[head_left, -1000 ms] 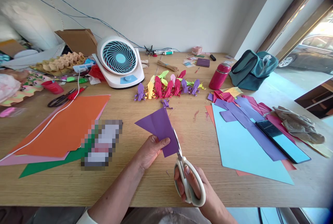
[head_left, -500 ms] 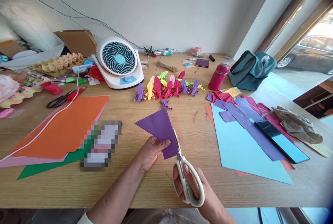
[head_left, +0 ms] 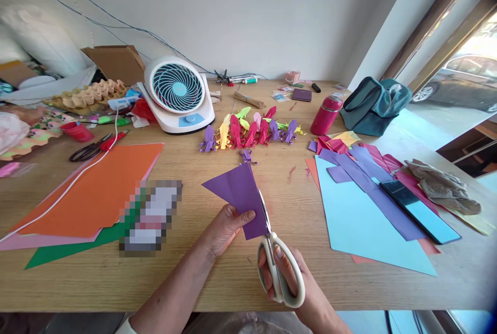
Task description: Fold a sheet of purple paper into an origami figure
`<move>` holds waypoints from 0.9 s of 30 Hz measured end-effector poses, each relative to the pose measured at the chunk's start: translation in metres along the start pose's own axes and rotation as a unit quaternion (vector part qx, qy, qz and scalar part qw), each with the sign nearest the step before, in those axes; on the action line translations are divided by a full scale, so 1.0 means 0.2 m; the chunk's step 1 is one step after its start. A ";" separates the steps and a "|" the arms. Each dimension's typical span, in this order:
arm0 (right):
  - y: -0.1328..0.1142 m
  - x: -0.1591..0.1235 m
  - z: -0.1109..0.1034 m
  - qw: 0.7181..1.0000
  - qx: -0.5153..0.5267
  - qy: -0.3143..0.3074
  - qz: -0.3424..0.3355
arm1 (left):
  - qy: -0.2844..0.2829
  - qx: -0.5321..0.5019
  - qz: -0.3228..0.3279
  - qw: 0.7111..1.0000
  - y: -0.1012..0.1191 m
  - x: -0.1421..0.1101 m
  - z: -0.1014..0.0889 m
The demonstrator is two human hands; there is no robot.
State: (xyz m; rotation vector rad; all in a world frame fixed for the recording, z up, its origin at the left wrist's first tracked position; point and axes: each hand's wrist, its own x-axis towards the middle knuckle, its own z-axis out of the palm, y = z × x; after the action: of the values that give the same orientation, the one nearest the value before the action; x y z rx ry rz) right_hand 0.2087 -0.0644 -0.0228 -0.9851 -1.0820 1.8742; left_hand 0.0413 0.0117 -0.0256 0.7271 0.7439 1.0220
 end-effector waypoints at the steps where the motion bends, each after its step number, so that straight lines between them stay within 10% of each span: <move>1: 0.00 0.00 0.00 1.000 -0.001 -0.001 -0.002 | -0.002 0.002 0.001 1.000 0.00 0.00 0.00; 18: 0.03 -0.01 -0.01 0.999 -0.037 0.000 -0.018 | 0.038 -0.134 -0.027 0.990 -0.01 -0.01 0.01; 27: 0.07 -0.02 -0.01 0.999 -0.033 -0.020 -0.003 | 0.158 -0.234 -0.009 0.959 0.00 0.04 0.00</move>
State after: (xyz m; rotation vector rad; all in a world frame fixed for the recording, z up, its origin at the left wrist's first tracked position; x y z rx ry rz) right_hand 0.2087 -0.0715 -0.0349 -0.9854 -1.1756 1.8708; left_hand 0.0436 0.0184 -0.0273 0.1470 0.7386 1.2564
